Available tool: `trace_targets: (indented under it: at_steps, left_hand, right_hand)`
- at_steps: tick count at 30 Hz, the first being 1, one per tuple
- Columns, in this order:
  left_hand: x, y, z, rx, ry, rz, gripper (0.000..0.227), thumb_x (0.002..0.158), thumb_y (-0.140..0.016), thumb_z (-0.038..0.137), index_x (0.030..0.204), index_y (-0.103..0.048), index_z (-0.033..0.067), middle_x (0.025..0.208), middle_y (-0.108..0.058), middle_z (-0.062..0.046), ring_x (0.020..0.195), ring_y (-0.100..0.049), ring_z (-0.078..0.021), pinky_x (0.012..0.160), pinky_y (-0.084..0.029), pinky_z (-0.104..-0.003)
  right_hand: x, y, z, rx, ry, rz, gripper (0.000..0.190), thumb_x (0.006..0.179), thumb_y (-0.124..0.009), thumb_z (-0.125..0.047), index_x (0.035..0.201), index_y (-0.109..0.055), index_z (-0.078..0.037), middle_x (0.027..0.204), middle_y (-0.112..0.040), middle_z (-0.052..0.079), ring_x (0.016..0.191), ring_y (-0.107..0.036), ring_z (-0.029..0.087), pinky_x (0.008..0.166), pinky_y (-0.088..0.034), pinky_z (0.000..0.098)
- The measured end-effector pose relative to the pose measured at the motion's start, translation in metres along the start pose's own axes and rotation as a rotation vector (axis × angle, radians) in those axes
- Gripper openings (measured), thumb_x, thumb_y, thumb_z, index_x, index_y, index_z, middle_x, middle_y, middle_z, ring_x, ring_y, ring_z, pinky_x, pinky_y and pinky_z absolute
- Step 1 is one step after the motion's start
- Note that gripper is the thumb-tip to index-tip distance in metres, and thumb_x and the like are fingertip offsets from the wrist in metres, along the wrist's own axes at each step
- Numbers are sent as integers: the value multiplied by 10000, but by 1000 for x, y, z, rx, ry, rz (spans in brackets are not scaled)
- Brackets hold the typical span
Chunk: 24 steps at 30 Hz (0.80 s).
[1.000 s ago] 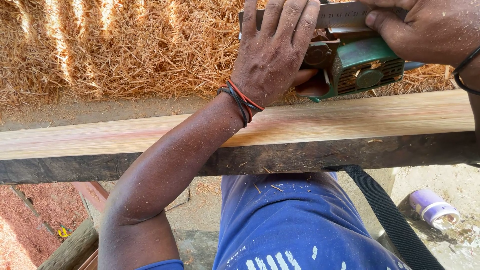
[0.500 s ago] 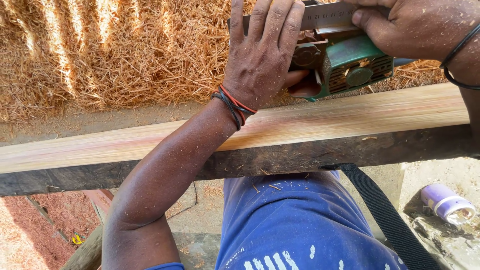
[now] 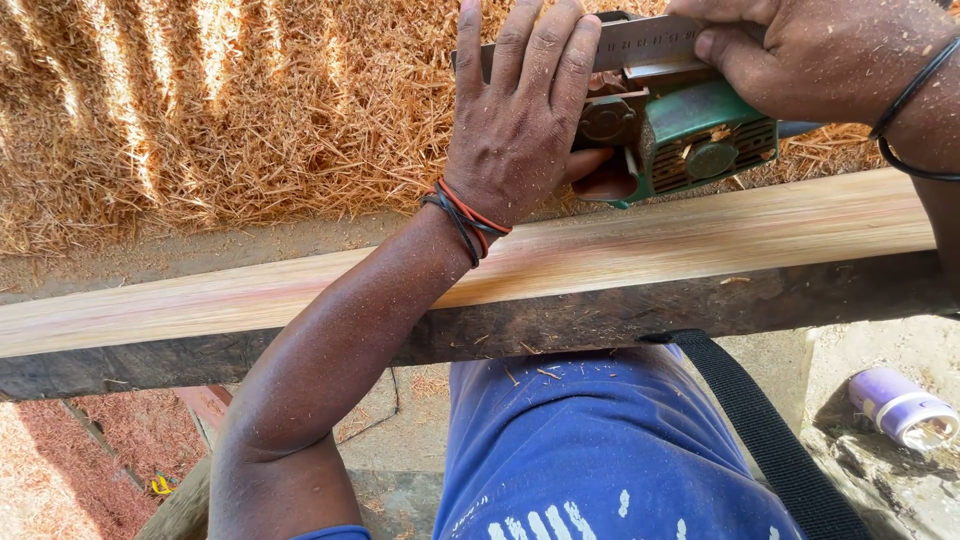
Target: Adjusting and checking the alignment of an electric wood planer using a metal ruler on a workbench.
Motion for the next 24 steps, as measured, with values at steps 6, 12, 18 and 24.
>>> trace_targets:
  at_steps: [6, 12, 18, 24]
  left_hand:
    - [0, 2, 1, 17, -6, 18, 997, 787, -835, 499, 1515, -404, -28, 1557, -391, -167, 1522, -311, -345, 1319, -97, -660]
    - [6, 17, 1, 16, -5, -56, 1096, 729, -874, 549, 1539, -419, -33, 1629, -354, -196, 1569, -249, -389, 1294, -60, -690]
    - [3, 37, -2, -64, -73, -85, 1105, 771, -890, 617, 1562, -430, -3, 1672, -326, -199, 1589, -187, -404, 1277, -12, -703]
    - [9, 38, -12, -294, -83, -164, 854, 822, -874, 477, 1495, -490, 119, 1562, -453, -79, 1534, -316, -322, 1303, -45, -619]
  right_hand:
    - [-3, 8, -7, -149, 59, 49, 238, 999, -702, -121, 1215, -758, -41, 953, -752, 189, 766, -732, 301, 700, -615, 400]
    - [9, 13, 25, -162, -55, 34, 241, 1032, -651, -199, 1199, -753, -59, 849, -733, 187, 697, -711, 299, 634, -603, 404]
    - [15, 5, 91, -74, -450, -101, 323, 1123, -550, -320, 1207, -718, -58, 770, -696, 223, 617, -699, 325, 586, -601, 424]
    - [31, 2, 119, -200, -316, 51, 288, 1072, -654, -317, 1223, -742, -87, 860, -721, 175, 595, -679, 299, 531, -571, 421]
Point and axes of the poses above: each hand's wrist, its own x-axis towards the middle knuckle, its own y-axis out of the back of the hand, z = x × y, the point moved 3 cm from there along x, towards the middle knuckle
